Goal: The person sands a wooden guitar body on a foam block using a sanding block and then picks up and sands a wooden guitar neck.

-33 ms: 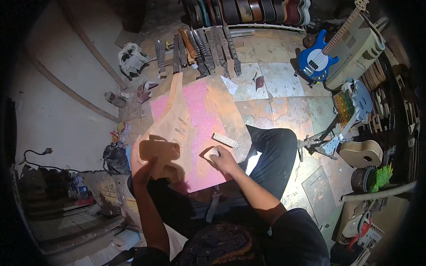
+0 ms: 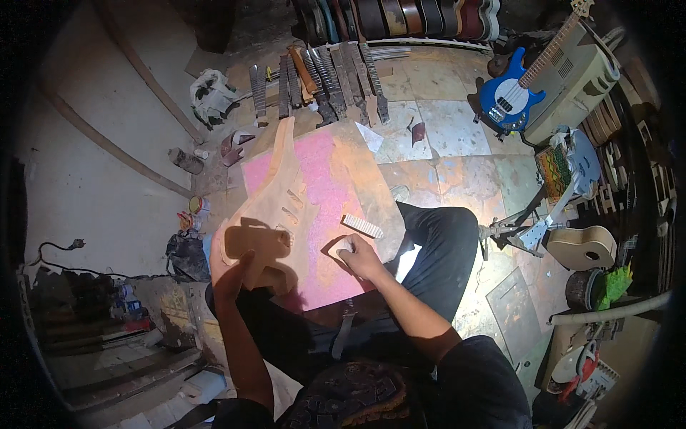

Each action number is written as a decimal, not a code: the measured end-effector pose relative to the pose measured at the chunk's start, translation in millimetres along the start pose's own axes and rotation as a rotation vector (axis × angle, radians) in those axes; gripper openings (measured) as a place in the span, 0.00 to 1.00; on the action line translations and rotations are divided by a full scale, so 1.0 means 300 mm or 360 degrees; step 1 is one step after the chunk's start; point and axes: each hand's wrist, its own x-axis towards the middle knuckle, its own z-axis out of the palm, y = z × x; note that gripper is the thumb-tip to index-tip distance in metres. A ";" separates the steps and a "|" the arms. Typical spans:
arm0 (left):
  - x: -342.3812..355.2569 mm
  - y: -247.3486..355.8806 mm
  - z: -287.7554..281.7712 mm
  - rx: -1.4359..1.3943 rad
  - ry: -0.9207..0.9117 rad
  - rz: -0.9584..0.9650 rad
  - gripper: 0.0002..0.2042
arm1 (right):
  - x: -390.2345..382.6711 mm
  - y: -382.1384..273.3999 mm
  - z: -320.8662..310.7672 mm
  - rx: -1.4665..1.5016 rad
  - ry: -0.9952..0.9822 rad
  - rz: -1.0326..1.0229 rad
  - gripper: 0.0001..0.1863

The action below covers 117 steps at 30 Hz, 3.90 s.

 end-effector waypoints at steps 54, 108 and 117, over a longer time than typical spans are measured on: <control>0.126 0.100 0.191 0.1125 0.0069 0.0701 0.20 | -0.173 -0.414 -0.158 0.0700 -0.0177 -0.0022 0.23; -0.009 0.113 0.331 0.1476 0.0212 0.0488 0.18 | -0.049 -0.470 -0.011 -0.0944 0.0547 -0.1316 0.26; 0.001 0.093 0.335 0.1449 0.0191 0.0471 0.18 | -0.085 -0.464 0.044 -0.0903 0.0537 -0.1428 0.26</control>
